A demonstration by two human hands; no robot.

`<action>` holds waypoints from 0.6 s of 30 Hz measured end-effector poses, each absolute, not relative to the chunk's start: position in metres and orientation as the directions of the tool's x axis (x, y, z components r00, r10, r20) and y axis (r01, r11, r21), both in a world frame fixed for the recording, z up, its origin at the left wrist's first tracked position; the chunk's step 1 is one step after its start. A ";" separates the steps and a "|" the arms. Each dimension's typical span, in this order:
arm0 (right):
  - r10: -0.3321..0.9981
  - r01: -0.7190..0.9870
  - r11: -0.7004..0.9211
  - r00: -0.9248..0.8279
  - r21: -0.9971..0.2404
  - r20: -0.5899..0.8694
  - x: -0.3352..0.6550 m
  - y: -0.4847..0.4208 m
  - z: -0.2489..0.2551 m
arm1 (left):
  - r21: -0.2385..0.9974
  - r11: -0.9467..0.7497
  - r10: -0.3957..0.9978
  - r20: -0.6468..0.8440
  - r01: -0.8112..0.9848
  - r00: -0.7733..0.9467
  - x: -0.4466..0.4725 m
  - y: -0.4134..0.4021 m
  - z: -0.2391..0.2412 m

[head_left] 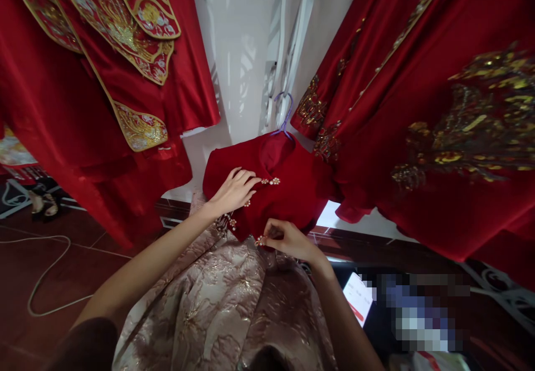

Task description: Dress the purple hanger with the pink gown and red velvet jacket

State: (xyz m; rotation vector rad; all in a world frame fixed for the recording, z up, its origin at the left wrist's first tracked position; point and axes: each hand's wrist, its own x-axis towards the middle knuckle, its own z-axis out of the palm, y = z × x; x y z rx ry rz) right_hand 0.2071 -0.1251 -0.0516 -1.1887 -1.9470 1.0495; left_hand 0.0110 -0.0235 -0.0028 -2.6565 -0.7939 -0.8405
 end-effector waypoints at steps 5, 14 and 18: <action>0.901 0.431 0.265 -0.428 -0.862 0.062 0.207 -0.125 -0.051 | -0.108 -0.841 0.400 0.536 0.531 0.743 0.020 -0.027 -0.005; 0.890 0.429 0.268 -0.453 -0.863 0.051 0.204 -0.123 -0.055 | -0.254 -0.790 0.375 0.520 0.557 0.768 0.038 -0.031 0.003; 0.897 0.439 0.262 -0.439 -0.860 0.049 0.206 -0.124 -0.054 | -0.367 -0.756 0.370 0.444 0.542 0.816 0.048 -0.024 0.004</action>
